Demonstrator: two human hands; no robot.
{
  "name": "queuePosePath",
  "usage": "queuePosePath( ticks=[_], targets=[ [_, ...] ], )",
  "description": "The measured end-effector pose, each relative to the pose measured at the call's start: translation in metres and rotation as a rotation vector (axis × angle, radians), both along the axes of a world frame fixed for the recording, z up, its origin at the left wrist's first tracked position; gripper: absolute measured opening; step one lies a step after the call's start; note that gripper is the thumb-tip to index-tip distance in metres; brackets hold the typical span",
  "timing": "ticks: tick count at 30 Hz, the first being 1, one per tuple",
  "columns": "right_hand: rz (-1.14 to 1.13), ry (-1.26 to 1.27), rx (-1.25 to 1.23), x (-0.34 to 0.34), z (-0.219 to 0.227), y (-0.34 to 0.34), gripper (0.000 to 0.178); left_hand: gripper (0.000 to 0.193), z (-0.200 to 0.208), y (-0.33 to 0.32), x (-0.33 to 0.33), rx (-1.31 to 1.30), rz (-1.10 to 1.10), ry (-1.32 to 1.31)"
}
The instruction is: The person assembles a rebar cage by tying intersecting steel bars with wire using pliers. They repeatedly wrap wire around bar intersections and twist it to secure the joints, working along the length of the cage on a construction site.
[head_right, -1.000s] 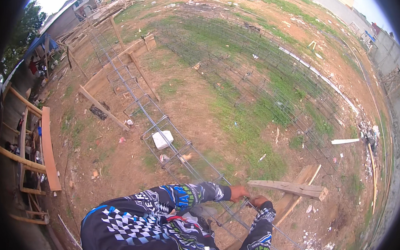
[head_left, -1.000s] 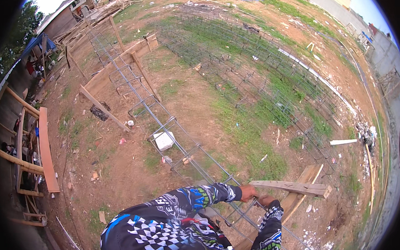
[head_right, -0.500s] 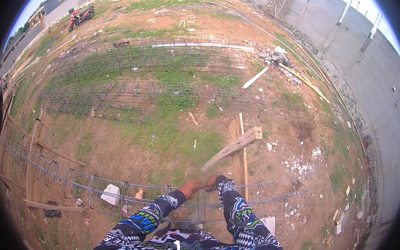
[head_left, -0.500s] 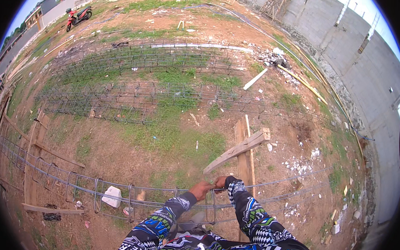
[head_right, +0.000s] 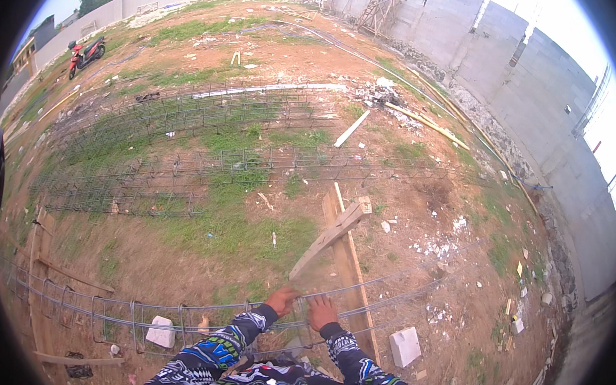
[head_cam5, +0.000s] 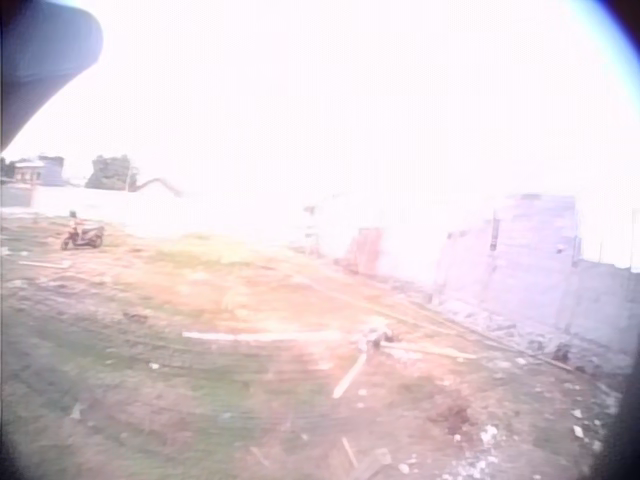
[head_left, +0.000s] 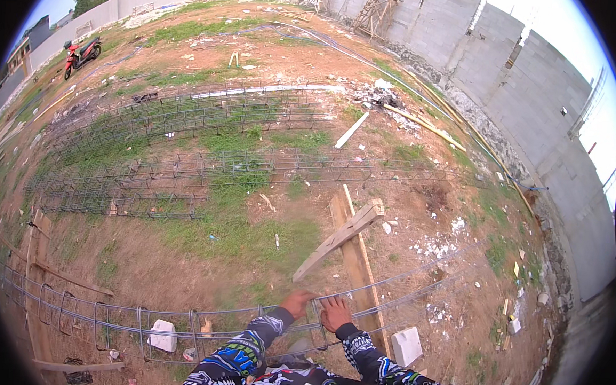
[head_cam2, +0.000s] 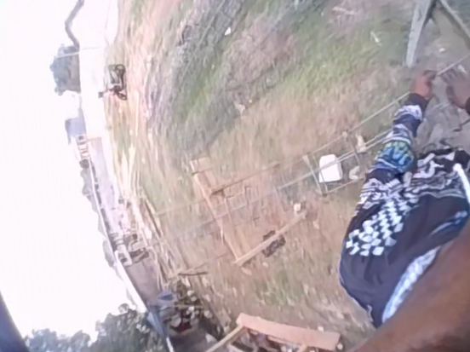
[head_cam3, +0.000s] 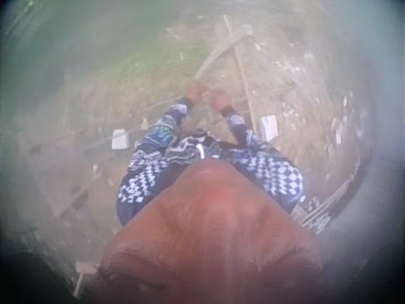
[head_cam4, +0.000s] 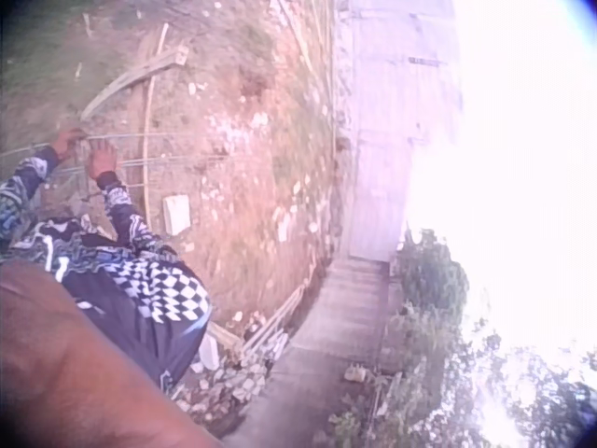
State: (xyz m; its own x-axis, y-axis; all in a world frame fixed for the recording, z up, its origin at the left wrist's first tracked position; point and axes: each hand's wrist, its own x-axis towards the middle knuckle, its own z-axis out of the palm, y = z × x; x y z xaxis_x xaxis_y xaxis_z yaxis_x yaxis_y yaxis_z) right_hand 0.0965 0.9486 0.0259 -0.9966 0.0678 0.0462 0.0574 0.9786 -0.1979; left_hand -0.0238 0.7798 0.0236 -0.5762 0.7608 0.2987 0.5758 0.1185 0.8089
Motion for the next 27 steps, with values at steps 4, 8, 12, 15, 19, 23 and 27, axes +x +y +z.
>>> queuePosePath(
  ticks=[4,8,12,15,19,23,27],
  targets=[
    [-0.017,-0.085,-0.024,-0.009,0.010,-0.007,0.031,0.045,-0.007,-0.004,0.000,-0.015,-0.004,-0.009],
    [0.142,-0.259,0.007,-0.024,0.004,0.003,0.022,0.041,-0.024,0.002,-0.001,0.012,0.044,0.060],
    [0.179,-0.466,-0.217,-0.030,0.022,0.012,0.023,0.038,-0.028,0.003,0.002,0.041,0.063,0.018],
    [0.278,-0.348,-0.278,-0.039,0.050,0.021,0.023,0.036,-0.027,0.001,0.000,0.044,0.110,0.029],
    [0.237,-0.315,-0.067,-0.069,0.076,0.022,0.024,0.036,-0.027,0.005,0.001,-0.018,0.125,-0.026],
    [0.204,-0.522,0.049,-0.098,0.082,0.022,0.028,0.038,-0.028,0.006,0.004,-0.104,0.178,-0.008],
    [0.127,-0.591,-0.029,-0.131,0.091,0.032,0.027,0.032,-0.019,-0.003,0.008,-0.007,0.168,-0.049]
  ],
)
